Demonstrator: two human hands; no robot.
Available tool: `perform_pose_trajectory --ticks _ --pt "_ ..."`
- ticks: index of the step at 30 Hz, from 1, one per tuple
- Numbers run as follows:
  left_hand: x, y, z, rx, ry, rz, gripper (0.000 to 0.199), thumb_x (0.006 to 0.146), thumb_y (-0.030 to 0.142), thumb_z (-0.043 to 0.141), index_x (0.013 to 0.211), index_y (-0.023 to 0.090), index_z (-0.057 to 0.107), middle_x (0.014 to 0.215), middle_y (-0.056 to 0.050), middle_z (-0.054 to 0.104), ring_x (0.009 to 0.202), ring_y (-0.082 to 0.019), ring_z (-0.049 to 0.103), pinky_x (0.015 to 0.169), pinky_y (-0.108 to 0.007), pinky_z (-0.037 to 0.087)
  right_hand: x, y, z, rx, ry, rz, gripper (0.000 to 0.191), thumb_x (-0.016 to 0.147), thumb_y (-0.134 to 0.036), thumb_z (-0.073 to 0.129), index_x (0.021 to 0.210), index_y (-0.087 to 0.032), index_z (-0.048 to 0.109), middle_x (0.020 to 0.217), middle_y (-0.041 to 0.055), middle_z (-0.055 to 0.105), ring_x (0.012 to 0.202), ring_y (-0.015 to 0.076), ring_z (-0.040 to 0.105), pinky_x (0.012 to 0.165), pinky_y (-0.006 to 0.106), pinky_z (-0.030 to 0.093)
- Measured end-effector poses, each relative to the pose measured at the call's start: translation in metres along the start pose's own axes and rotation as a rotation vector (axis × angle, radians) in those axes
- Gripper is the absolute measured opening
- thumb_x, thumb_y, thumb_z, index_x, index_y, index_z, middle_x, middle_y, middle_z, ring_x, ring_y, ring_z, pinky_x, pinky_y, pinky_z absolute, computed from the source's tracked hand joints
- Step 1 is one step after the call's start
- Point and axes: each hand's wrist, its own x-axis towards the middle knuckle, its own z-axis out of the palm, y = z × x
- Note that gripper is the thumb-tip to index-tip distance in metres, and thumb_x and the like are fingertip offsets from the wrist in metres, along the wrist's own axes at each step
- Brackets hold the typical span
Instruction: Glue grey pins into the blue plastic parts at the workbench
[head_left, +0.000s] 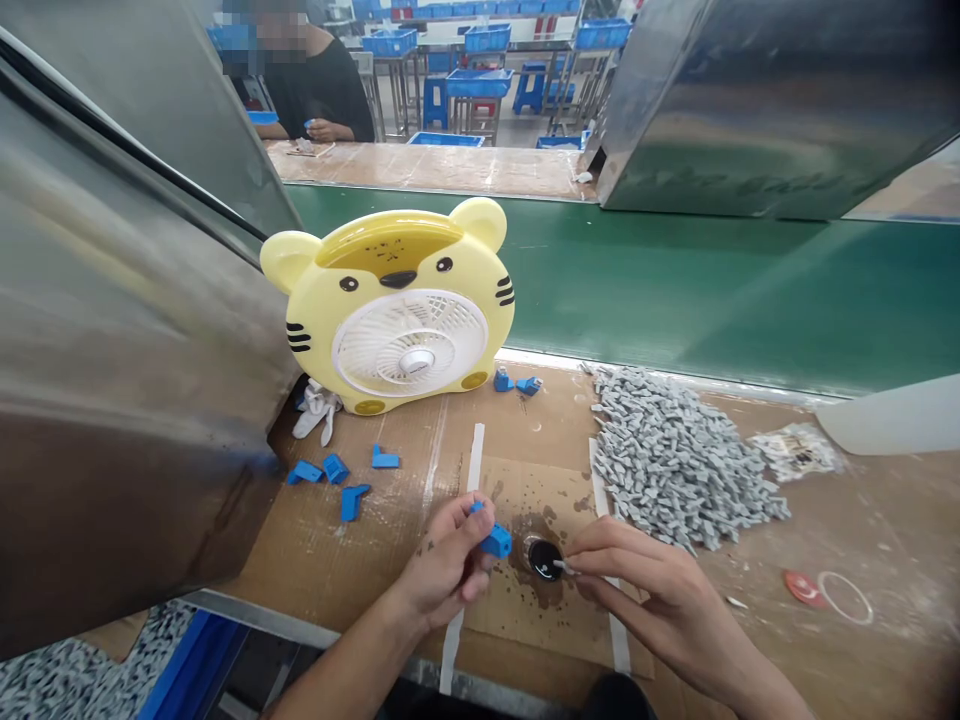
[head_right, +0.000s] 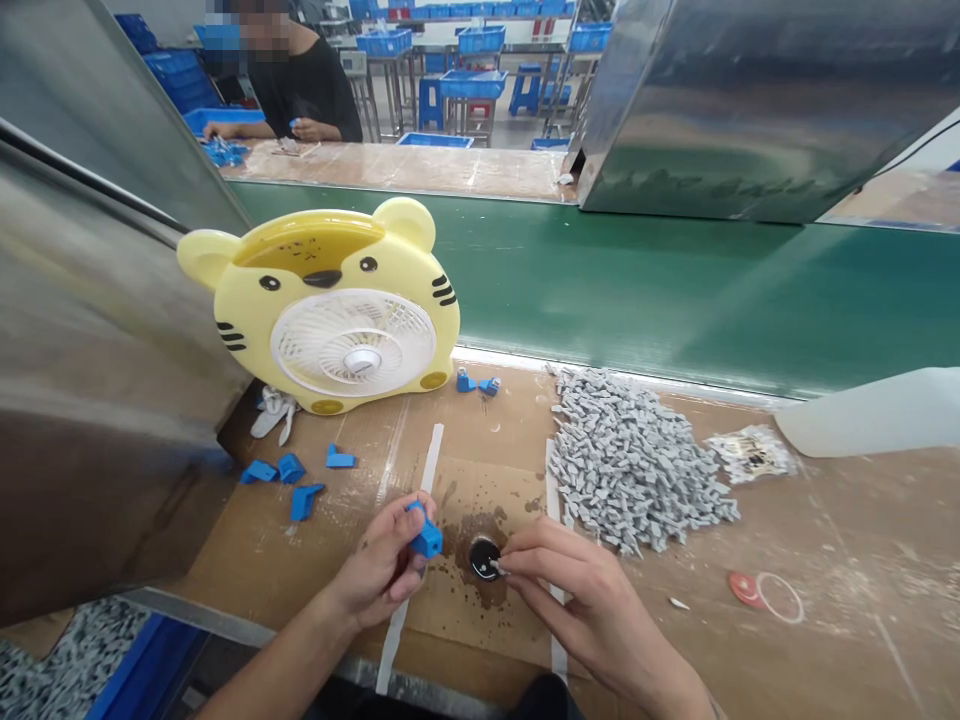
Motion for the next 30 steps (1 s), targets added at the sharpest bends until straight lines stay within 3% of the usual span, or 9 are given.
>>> perform_pose_trajectory --ticks 4,7,12,15,18,23,27,29,30 --pt "0.000 -0.003 0.006 0.049 -0.029 -0.094 0.054 0.075 0.066 0.077 0.088 0.019 0.053 0.048 0.010 0.044 0.032 -0.001 0.018 0.027 -0.011 0.013 0.010 -0.011 -0.002 0.054 0.153 -0.073 0.027 0.092 -0.003 0.065 0.109 -0.023 0.069 0.097 0.0049 0.072 0.092 0.0190 0.069 0.084 0.031 0.057" --pt "0.001 -0.005 0.009 0.067 -0.022 -0.080 0.051 0.078 0.065 0.074 0.086 0.018 0.056 0.047 0.012 0.036 0.035 -0.001 0.014 0.027 -0.010 0.012 0.022 -0.021 -0.001 0.072 0.182 -0.143 0.030 0.090 -0.001 0.065 0.111 -0.021 0.070 0.098 0.0065 0.072 0.092 0.0196 0.069 0.085 0.033 0.058" --pt "-0.001 -0.006 0.015 0.083 -0.026 -0.103 0.053 0.075 0.067 0.074 0.084 0.019 0.056 0.046 0.012 0.034 0.037 -0.003 0.013 0.028 -0.011 0.013 0.038 -0.027 0.007 0.123 0.131 -0.209 0.031 0.091 0.001 0.062 0.113 -0.019 0.069 0.098 0.0080 0.070 0.092 0.0193 0.067 0.078 0.032 0.058" --pt "-0.003 -0.003 0.025 0.126 0.033 -0.096 0.055 0.072 0.069 0.074 0.085 0.019 0.055 0.050 0.011 0.037 0.039 -0.003 0.016 0.029 -0.012 0.012 0.041 -0.025 0.011 0.071 0.108 -0.226 0.028 0.092 0.000 0.062 0.114 -0.017 0.068 0.098 0.0089 0.069 0.091 0.0195 0.065 0.077 0.032 0.057" --pt "-0.005 0.000 0.036 0.200 0.109 -0.080 0.049 0.077 0.065 0.069 0.084 0.020 0.054 0.057 0.010 0.039 0.041 -0.004 0.020 0.030 -0.013 0.011 0.042 -0.024 0.010 -0.015 0.062 -0.254 0.024 0.094 -0.001 0.062 0.112 -0.015 0.068 0.096 0.0092 0.067 0.086 0.0188 0.062 0.073 0.032 0.054" --pt "-0.005 0.004 0.040 0.275 0.095 -0.167 0.040 0.082 0.059 0.065 0.083 0.021 0.052 0.055 0.010 0.035 0.039 -0.005 0.018 0.031 -0.016 0.009 0.048 -0.029 0.001 -0.126 -0.098 -0.268 0.019 0.099 -0.008 0.057 0.110 -0.017 0.068 0.094 0.0088 0.069 0.084 0.0193 0.062 0.073 0.032 0.055" --pt "0.004 0.012 0.031 0.283 -0.002 -0.227 0.053 0.085 0.072 0.055 0.102 0.021 0.055 0.050 0.012 0.038 0.032 -0.004 0.016 0.033 -0.017 0.010 0.061 -0.023 -0.009 -0.131 -0.125 -0.267 0.017 0.103 -0.016 0.054 0.109 -0.018 0.070 0.094 0.0088 0.070 0.086 0.0188 0.064 0.076 0.032 0.056" --pt "0.008 0.024 0.023 0.384 -0.082 -0.190 0.070 0.089 0.079 0.036 0.123 0.020 0.052 0.057 0.006 0.054 0.030 -0.006 0.027 0.034 -0.019 0.015 0.068 -0.011 -0.017 -0.138 -0.053 -0.233 0.014 0.102 -0.021 0.058 0.106 -0.019 0.071 0.093 0.0077 0.071 0.084 0.0178 0.065 0.073 0.030 0.055" --pt "0.008 0.032 0.018 0.495 -0.073 -0.104 0.072 0.091 0.077 0.030 0.131 0.020 0.050 0.065 0.001 0.062 0.032 -0.007 0.036 0.036 -0.020 0.022 0.073 -0.003 -0.021 -0.165 0.006 -0.188 0.013 0.101 -0.023 0.060 0.103 -0.019 0.072 0.091 0.0069 0.071 0.082 0.0174 0.065 0.071 0.030 0.055"
